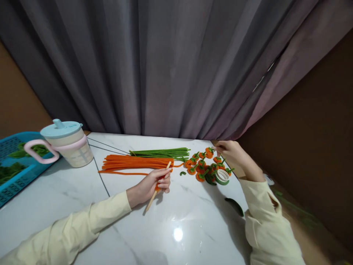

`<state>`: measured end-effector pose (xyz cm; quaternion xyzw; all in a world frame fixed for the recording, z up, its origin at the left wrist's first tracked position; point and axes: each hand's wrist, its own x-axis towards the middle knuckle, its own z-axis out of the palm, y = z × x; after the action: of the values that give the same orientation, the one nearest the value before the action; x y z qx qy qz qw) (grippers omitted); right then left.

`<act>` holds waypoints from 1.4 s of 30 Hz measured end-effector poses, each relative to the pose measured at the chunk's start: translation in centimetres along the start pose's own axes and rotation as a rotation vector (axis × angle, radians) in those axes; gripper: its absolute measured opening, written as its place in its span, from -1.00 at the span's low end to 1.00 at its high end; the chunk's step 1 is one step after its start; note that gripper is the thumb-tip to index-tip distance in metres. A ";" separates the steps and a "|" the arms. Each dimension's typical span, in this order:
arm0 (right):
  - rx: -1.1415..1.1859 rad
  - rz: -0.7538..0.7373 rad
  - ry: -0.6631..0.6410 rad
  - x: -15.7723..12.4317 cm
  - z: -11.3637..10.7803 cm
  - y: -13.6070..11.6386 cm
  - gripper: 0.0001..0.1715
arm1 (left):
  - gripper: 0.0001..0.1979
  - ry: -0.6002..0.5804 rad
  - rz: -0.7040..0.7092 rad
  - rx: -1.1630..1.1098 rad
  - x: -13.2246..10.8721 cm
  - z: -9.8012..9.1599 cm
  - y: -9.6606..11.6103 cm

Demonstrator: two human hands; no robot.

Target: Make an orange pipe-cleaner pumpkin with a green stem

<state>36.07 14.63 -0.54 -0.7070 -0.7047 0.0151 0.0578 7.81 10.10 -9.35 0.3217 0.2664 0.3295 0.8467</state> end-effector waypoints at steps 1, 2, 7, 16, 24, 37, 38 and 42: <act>0.166 -0.139 0.055 -1.1 -1.0 -1.0 -0.69 | -0.64 -0.010 0.018 0.022 -0.3 0.5 0.3; 0.333 -0.269 0.083 -2.3 -1.7 -2.1 -0.65 | -0.65 -0.018 0.045 0.049 -0.6 0.9 0.7; 0.548 -0.652 0.158 -6.7 -2.5 -8.1 -0.68 | -0.58 0.010 0.197 0.200 -2.4 3.1 2.0; 0.397 -0.898 0.413 -8.2 -0.6 -10.1 -0.81 | -0.62 -0.033 0.205 0.263 -3.8 4.3 3.1; 0.432 -0.909 0.409 -8.4 -0.5 -10.6 -0.77 | -0.58 0.033 0.345 0.404 -3.8 3.9 2.7; 0.429 -0.887 0.417 -8.5 -0.5 -10.8 -0.77 | -0.61 0.095 0.439 0.463 -3.8 4.0 2.6; 0.427 -0.886 0.415 -8.6 -0.5 -10.8 -0.77 | -0.62 0.094 0.444 0.466 -3.9 4.0 2.6; 0.452 -0.864 0.375 -8.8 -0.5 -10.8 -0.75 | -0.66 0.115 0.452 0.499 -4.0 4.0 2.6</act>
<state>25.35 5.85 0.49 -0.3123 -0.8887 0.0148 0.3354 6.91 7.21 -3.96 0.5506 0.3082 0.4511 0.6312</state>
